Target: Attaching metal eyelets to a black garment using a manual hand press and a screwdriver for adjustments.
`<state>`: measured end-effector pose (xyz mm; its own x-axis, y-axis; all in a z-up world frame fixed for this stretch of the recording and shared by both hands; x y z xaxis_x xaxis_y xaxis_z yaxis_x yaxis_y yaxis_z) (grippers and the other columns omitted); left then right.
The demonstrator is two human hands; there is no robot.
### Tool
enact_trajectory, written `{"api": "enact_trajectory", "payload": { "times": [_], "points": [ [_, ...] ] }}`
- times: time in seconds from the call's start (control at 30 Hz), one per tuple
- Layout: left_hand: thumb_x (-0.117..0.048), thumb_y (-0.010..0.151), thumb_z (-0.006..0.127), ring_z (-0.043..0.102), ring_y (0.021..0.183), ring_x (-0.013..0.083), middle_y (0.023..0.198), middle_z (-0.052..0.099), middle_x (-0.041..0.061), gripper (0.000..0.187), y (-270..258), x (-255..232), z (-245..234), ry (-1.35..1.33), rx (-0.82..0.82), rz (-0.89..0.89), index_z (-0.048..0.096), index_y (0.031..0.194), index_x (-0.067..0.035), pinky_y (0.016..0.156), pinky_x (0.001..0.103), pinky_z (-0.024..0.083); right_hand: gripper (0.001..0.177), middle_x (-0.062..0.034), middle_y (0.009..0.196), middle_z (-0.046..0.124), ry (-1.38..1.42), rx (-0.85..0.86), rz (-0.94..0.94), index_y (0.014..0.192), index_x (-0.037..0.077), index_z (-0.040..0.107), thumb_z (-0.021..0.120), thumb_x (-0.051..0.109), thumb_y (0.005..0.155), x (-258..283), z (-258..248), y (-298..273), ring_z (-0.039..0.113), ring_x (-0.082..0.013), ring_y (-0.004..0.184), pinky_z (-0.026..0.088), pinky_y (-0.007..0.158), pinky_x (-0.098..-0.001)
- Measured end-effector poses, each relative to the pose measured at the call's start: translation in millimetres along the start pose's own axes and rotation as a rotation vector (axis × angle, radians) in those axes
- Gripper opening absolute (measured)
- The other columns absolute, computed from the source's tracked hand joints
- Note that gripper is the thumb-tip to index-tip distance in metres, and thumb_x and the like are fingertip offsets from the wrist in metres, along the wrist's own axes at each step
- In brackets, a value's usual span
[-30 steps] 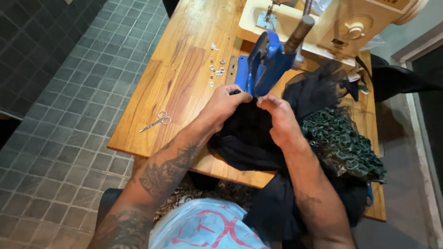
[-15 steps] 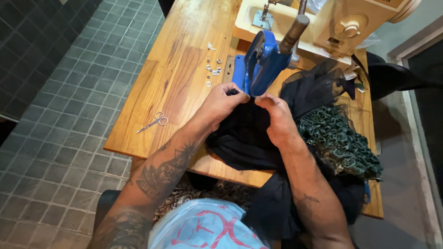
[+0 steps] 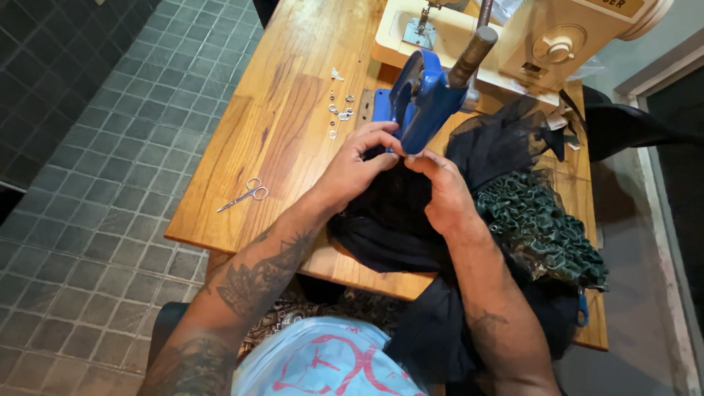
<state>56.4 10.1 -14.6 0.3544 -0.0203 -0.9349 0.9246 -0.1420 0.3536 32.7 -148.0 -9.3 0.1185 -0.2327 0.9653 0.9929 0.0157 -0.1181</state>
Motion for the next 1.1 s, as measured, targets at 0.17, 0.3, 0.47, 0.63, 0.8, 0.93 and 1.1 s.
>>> {"api": "enact_trajectory", "payload": {
  "times": [0.17,0.3,0.47,0.63,0.8,0.93,1.1],
  "points": [
    [-0.023,0.091,0.071,0.054,0.130,0.0331,0.131,0.065,0.008,0.015,-4,-4,-1,0.040,0.030,0.053,0.076,0.104,-0.021,0.114,0.047,0.037,0.010,-0.0050,0.074,0.059,-0.008,-0.011,0.006,0.085,0.005,0.073,0.075,0.013,0.079,8,8,-9,0.059,-0.0138,0.076,0.050,0.077,-0.0310],
    [-0.025,0.092,0.072,0.055,0.129,0.0314,0.129,0.067,0.008,0.015,-5,-5,-2,0.035,0.031,0.093,0.076,0.106,-0.021,0.114,0.047,0.037,0.012,-0.0054,0.080,0.061,-0.088,-0.032,-0.023,0.087,0.007,0.075,0.074,0.017,0.080,7,7,-10,0.058,-0.0135,0.084,0.049,0.082,-0.0325],
    [-0.027,0.084,0.082,0.056,0.131,0.0302,0.128,0.068,0.008,0.023,-6,3,2,0.003,0.024,0.121,0.076,0.105,-0.019,0.116,0.047,0.036,0.008,-0.0011,0.079,0.059,-0.140,-0.064,-0.093,0.084,0.011,0.073,0.071,0.019,0.084,-4,0,-5,0.053,-0.0122,0.084,0.046,0.081,-0.0331],
    [-0.024,0.083,0.085,0.058,0.131,0.0281,0.121,0.071,0.009,0.022,-4,19,6,-0.097,-0.034,0.152,0.077,0.102,-0.016,0.117,0.045,0.036,0.020,-0.0039,0.078,0.057,-1.095,-0.362,-0.874,0.092,0.014,0.066,0.083,0.019,0.083,23,-5,-31,0.066,-0.0304,0.076,0.052,0.070,-0.0425],
    [-0.024,0.084,0.083,0.051,0.139,0.0308,0.123,0.072,0.010,0.019,-1,32,10,-0.082,-0.037,0.169,0.076,0.099,-0.015,0.122,0.056,0.016,0.021,0.0001,0.094,0.052,-1.372,-0.418,-1.184,0.099,0.018,0.063,0.077,0.022,0.084,43,75,-101,0.060,-0.0237,0.089,0.044,0.083,-0.0422],
    [-0.024,0.087,0.077,0.055,0.136,0.0314,0.115,0.075,0.012,0.017,-6,-5,8,-0.037,-0.024,0.129,0.073,0.096,-0.010,0.126,0.061,0.000,0.017,-0.0050,0.086,0.048,-1.261,0.244,-1.334,0.086,0.011,0.055,0.071,0.016,0.084,14,155,-105,0.057,-0.0299,0.085,0.042,0.075,-0.0405],
    [-0.034,0.085,0.080,0.047,0.142,0.0277,0.127,0.071,0.005,0.020,-3,14,9,-0.037,0.029,0.078,0.074,0.099,-0.021,0.127,0.059,0.000,0.028,-0.0087,0.090,0.063,-1.273,0.653,-1.162,0.095,0.007,0.064,0.073,0.016,0.070,-74,217,-69,0.066,-0.0314,0.088,0.050,0.076,-0.0433]
  ]
}}
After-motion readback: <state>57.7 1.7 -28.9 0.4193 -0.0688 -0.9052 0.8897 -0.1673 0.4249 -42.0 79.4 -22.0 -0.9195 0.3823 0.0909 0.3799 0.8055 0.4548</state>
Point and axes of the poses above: each hand's wrist, its own y-axis towards the middle knuckle, its own z-axis out of the palm, x = y × z, the point moved 5 cm from there along y, towards the middle knuckle
